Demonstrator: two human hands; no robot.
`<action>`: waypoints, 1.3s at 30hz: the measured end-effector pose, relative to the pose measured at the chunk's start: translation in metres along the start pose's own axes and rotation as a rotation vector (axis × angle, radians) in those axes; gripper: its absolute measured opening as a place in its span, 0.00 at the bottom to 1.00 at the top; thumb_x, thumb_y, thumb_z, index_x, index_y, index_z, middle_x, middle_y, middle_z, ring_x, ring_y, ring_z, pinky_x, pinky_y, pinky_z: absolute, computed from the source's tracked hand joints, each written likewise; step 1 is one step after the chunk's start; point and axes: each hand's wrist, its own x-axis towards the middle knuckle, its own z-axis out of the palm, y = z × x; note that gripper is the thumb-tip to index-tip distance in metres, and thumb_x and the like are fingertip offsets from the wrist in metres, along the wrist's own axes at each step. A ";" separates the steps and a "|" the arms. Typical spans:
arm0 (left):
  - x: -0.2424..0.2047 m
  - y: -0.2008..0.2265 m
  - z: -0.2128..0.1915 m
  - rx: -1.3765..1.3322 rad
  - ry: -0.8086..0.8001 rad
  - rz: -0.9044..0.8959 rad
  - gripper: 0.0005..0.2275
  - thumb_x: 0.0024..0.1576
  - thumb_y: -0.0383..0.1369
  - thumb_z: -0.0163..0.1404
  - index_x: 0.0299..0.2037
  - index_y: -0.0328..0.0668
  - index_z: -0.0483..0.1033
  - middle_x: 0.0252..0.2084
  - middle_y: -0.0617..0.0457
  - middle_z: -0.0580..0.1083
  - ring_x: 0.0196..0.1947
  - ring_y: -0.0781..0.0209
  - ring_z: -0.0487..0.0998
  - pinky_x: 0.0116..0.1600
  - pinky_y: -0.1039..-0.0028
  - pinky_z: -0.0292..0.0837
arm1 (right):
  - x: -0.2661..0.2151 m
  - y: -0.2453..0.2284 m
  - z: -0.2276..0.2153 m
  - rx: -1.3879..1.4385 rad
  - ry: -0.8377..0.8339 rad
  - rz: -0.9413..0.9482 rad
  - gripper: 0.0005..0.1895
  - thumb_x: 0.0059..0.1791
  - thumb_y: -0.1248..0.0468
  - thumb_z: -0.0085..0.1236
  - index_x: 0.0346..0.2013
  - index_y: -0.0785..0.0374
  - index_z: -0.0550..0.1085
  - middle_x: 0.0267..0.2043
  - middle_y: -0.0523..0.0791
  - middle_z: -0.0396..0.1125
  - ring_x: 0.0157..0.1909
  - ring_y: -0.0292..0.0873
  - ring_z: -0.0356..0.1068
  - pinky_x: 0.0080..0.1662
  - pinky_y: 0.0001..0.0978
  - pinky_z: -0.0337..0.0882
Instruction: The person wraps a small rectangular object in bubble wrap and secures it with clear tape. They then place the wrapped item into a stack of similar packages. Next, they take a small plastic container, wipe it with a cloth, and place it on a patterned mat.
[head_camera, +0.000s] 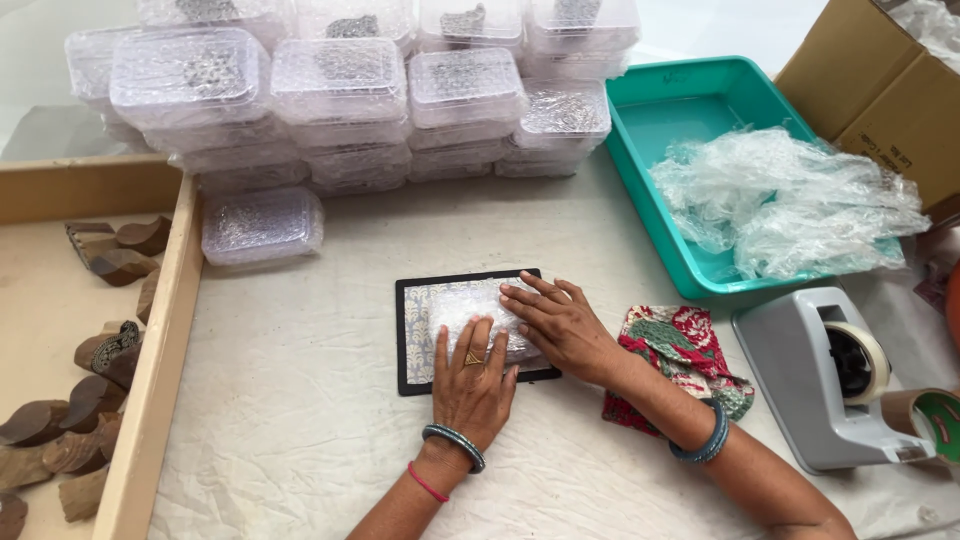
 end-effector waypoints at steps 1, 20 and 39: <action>0.001 -0.003 -0.002 -0.001 0.002 -0.005 0.24 0.59 0.41 0.52 0.64 0.37 0.69 0.69 0.44 0.60 0.74 0.52 0.54 0.77 0.51 0.40 | 0.001 -0.003 -0.001 -0.001 -0.004 -0.004 0.25 0.56 0.59 0.48 0.69 0.56 0.65 0.75 0.43 0.57 0.78 0.49 0.46 0.70 0.51 0.47; 0.004 -0.017 0.015 -0.041 0.058 0.065 0.20 0.63 0.39 0.49 0.61 0.33 0.71 0.73 0.40 0.59 0.76 0.49 0.54 0.77 0.57 0.44 | 0.027 0.013 0.011 0.188 0.008 -0.048 0.25 0.54 0.64 0.51 0.67 0.57 0.67 0.72 0.48 0.60 0.75 0.49 0.56 0.69 0.49 0.52; 0.006 -0.016 0.012 -0.003 0.008 0.068 0.22 0.60 0.42 0.51 0.59 0.35 0.71 0.72 0.33 0.58 0.75 0.44 0.51 0.76 0.54 0.43 | -0.003 0.022 -0.006 0.143 0.061 0.105 0.19 0.53 0.62 0.56 0.59 0.50 0.75 0.69 0.36 0.66 0.76 0.47 0.57 0.70 0.43 0.57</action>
